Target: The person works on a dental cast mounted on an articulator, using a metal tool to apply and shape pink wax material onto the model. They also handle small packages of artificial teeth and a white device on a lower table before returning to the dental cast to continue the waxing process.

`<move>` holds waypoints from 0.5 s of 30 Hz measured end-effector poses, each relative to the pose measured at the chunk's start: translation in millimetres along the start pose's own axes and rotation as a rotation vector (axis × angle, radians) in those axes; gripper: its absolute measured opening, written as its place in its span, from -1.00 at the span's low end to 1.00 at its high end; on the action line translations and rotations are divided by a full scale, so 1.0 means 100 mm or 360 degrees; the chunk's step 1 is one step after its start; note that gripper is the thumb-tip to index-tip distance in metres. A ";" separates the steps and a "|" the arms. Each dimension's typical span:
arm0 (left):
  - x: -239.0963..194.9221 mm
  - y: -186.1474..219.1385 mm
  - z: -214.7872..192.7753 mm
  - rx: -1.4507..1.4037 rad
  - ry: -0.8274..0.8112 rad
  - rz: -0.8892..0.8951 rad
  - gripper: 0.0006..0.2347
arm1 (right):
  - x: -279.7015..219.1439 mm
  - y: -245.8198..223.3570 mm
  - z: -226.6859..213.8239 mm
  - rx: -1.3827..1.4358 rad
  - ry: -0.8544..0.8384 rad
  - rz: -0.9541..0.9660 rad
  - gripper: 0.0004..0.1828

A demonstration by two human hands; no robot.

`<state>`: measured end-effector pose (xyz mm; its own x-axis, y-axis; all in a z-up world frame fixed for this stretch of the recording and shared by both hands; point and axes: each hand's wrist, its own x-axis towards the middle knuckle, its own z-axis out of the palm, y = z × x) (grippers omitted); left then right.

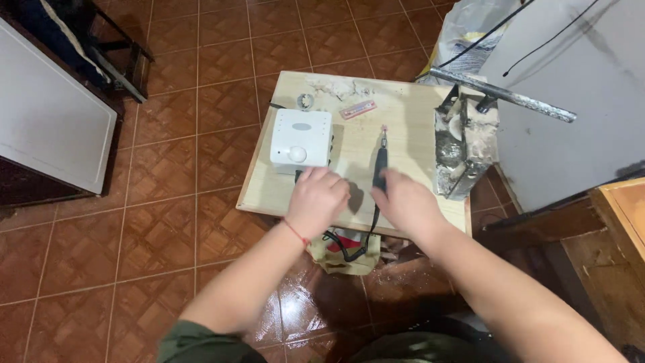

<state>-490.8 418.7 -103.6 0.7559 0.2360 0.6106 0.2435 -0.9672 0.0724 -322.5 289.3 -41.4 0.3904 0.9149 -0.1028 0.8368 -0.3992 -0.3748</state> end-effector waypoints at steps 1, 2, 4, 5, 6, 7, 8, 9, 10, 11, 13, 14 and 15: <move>0.09 0.00 -0.06 0.0002 0.0004 -0.0004 -0.89 | 0.13 -0.06 -0.03 -0.0004 0.0000 -0.0005 -0.44; 0.19 -0.01 -0.12 0.0308 -0.0088 0.0068 -0.89 | 0.26 -0.11 -0.07 0.0026 -0.0060 0.0145 -0.31; 0.27 -0.12 0.00 0.0618 -0.0176 0.0143 -0.87 | 0.48 -0.09 0.00 0.0057 -0.0114 0.0293 -0.16; 0.24 -0.23 0.17 0.0607 -0.0294 0.0187 -0.90 | 0.57 -0.02 0.10 0.0117 -0.0125 0.0340 -0.13; 0.22 -0.33 0.35 0.0596 -0.0411 0.0232 -0.89 | 0.66 0.06 0.20 0.0177 -0.0134 0.0387 -0.09; 0.22 -0.37 0.44 0.0601 -0.0406 0.0236 -0.89 | 0.73 0.14 0.26 0.0178 -0.0127 0.0385 -0.09; 0.21 -0.40 0.53 0.0567 -0.0514 0.0235 -0.87 | 0.78 0.23 0.33 0.0308 -0.0088 0.0401 -0.15; 0.19 -0.42 0.62 0.0533 -0.0622 0.0234 -0.85 | 0.82 0.33 0.41 0.0438 -0.0048 0.0417 -0.20; 0.20 -0.43 0.64 0.0530 -0.0622 0.0234 -0.85 | 0.72 0.35 0.39 0.0437 -0.0049 0.0419 -0.20; 0.20 -0.45 0.65 0.0568 -0.0673 0.0272 -0.84 | 0.62 0.38 0.38 0.1133 0.0080 0.0496 -0.31; 0.19 -0.46 0.75 0.0603 -0.0725 0.0303 -0.83 | 0.40 0.45 0.36 0.1826 0.0208 0.0559 -0.41; 0.16 -0.46 0.81 0.0668 -0.0715 0.0321 -0.83 | 0.28 0.49 0.35 0.2083 0.0214 0.0445 -0.50; 0.13 -0.46 0.88 0.0733 -0.0706 0.0340 -0.83 | 0.15 0.52 0.34 0.2339 0.0221 0.0325 -0.59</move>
